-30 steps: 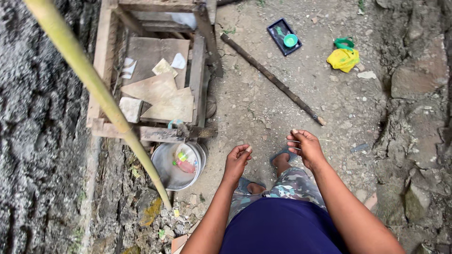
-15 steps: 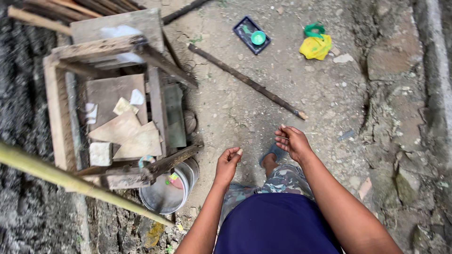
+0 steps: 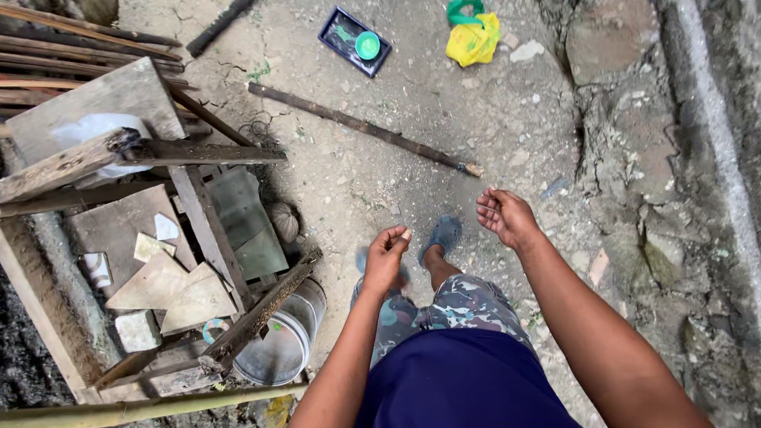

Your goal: The person picks up a pink bottle and a clear plastic bottle from the ground, places them into a metal bucket, and then gathers several wooden sticks, stacking them against a brick wall.

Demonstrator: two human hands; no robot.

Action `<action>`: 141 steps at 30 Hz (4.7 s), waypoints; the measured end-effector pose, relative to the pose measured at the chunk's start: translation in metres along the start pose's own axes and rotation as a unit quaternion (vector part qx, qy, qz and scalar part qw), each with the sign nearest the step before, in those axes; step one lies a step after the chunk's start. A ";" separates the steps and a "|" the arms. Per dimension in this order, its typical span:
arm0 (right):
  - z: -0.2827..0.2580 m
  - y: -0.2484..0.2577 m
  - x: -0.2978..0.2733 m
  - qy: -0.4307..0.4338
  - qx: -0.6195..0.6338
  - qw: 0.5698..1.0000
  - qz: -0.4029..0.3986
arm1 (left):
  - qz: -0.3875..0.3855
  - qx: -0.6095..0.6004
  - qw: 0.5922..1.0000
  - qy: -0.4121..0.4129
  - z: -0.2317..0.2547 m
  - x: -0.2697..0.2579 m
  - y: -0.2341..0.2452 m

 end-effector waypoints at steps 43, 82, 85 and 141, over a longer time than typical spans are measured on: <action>0.164 0.202 0.497 0.087 -0.085 0.936 0.330 | -0.233 0.269 0.933 0.043 -0.331 0.485 -0.102; 0.136 0.196 0.544 0.106 0.099 0.921 0.361 | -0.208 0.504 0.807 -0.225 -0.274 0.520 -0.153; 0.109 0.179 0.514 0.132 0.097 0.926 0.342 | -0.193 0.495 0.810 -0.248 -0.244 0.497 -0.153; -0.216 -0.359 0.006 0.480 -0.461 0.745 -0.035 | 0.240 0.178 0.935 -0.190 0.202 0.108 0.033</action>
Point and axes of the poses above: each hand's wrist, its own x-axis towards the middle knuckle, its own y-axis out of the back of the hand, z = x × y, the point moved 5 cm from there along x, towards the middle knuckle, and after that the axes turned 3 degrees about -z, right-handed, at the moved point
